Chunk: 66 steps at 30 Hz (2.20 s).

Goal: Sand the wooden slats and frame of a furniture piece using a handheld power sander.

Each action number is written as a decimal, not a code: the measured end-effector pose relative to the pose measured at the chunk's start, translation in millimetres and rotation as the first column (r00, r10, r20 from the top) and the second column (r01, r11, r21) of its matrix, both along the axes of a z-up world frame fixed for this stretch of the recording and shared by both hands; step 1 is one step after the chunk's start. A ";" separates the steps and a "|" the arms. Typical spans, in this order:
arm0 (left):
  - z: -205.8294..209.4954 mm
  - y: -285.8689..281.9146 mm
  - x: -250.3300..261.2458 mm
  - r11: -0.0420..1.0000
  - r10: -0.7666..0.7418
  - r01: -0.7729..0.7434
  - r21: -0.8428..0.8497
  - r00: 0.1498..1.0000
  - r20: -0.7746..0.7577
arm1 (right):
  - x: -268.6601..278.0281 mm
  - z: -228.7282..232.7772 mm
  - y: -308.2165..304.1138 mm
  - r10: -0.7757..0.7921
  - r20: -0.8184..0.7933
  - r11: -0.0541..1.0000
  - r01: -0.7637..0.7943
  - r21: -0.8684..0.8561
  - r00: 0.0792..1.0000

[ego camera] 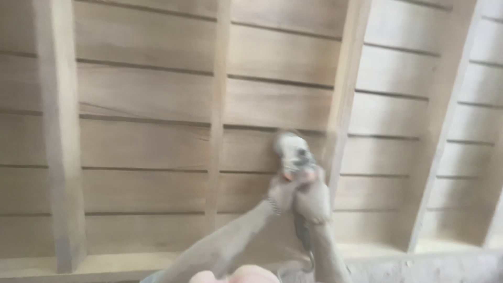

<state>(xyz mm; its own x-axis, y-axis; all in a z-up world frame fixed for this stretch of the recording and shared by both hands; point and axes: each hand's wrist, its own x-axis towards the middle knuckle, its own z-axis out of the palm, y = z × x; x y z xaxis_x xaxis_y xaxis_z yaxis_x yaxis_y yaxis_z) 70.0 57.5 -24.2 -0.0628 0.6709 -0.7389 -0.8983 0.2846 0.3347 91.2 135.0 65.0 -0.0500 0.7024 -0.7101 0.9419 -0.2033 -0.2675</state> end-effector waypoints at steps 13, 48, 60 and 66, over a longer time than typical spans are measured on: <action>-0.4 -37.0 -98.2 0.997 0.069 -0.070 -0.026 0.997 -0.030 | -84.2 10.0 -24.0 0.006 -0.046 0.995 -0.011 -0.104 0.999; 19.8 36.1 -73.5 0.945 -0.309 0.281 -0.168 0.936 -0.167 | -31.5 -14.8 16.0 -0.055 -0.015 0.997 0.056 0.054 0.998; 9.6 48.9 -61.2 0.972 -0.226 0.234 0.009 0.948 -0.225 | -26.8 -7.5 42.2 -0.017 -0.020 1.000 0.017 -0.005 1.000; 5.7 70.1 -55.2 0.849 -0.521 0.518 -0.104 0.786 -0.332 | 13.5 -36.2 35.1 -0.150 -0.179 0.963 0.184 0.197 0.972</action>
